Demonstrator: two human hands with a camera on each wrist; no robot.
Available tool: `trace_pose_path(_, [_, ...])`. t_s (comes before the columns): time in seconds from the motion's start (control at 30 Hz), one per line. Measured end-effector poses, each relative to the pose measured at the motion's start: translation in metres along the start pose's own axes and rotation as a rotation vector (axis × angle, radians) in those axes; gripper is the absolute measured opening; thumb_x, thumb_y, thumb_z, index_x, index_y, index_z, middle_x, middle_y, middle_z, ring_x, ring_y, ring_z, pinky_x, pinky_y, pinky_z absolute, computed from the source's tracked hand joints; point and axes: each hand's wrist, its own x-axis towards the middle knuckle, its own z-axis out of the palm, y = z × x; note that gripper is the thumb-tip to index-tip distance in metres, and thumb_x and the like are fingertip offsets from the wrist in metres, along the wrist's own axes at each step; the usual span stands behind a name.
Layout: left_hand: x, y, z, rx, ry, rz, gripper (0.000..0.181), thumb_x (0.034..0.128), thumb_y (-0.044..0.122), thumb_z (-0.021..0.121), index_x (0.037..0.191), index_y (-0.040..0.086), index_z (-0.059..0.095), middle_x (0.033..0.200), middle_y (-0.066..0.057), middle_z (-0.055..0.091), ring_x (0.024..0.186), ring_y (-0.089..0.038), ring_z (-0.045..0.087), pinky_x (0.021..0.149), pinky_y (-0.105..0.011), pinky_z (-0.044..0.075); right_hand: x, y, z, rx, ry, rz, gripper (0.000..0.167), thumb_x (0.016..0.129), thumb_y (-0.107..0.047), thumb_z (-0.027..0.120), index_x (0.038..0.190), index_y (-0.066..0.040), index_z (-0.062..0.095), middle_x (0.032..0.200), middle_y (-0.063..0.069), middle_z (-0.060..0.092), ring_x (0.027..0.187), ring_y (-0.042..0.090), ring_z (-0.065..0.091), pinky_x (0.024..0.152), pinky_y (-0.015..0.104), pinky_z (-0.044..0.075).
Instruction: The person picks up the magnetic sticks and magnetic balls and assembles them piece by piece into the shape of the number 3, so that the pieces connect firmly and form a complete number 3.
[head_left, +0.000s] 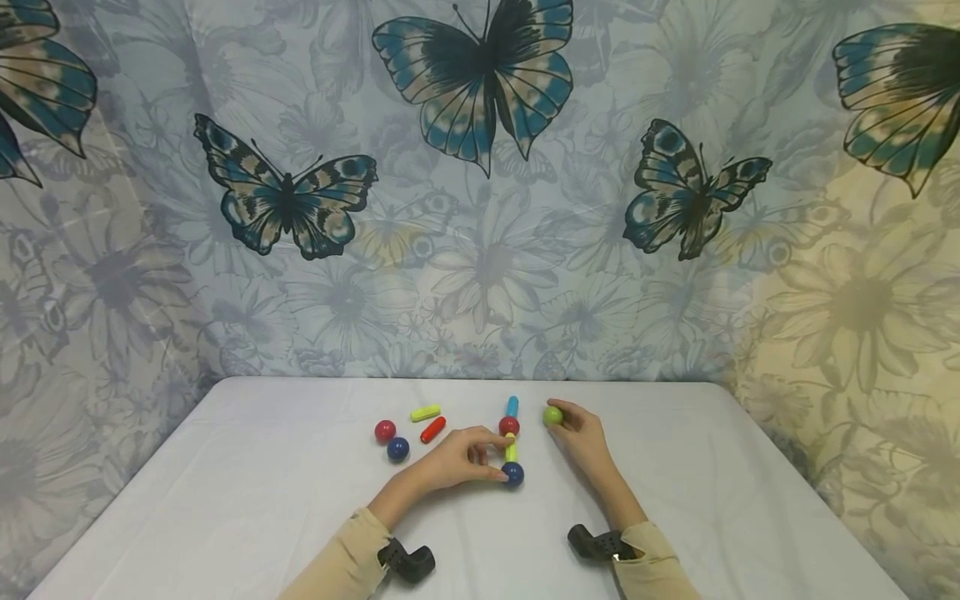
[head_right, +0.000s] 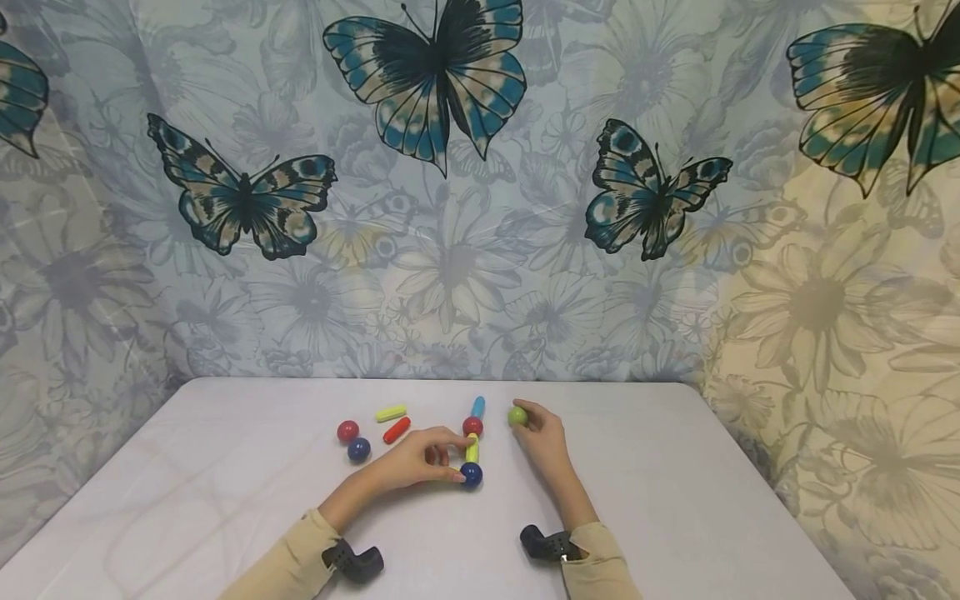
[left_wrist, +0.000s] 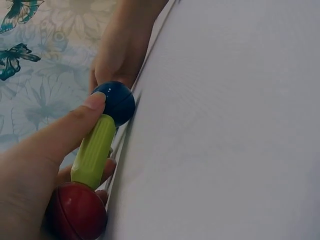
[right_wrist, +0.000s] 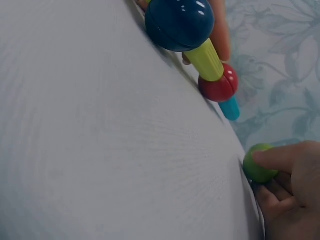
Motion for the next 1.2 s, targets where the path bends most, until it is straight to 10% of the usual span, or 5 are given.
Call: trace_pose_path(1.2, [-0.001, -0.001, 0.005, 0.009, 0.001, 0.049, 0.05, 0.0807, 0.025, 0.08, 0.127, 0.015, 0.064, 0.11, -0.003, 0.07, 0.063, 0.002, 0.05, 0.06, -0.013, 0.043, 0.045, -0.013, 0.037, 0.012, 0.032, -0.034, 0.037, 0.089, 0.005, 0.062, 0.125, 0.011, 0.057, 0.131, 0.031, 0.057, 0.127, 0.042, 0.054, 0.107, 0.044, 0.046])
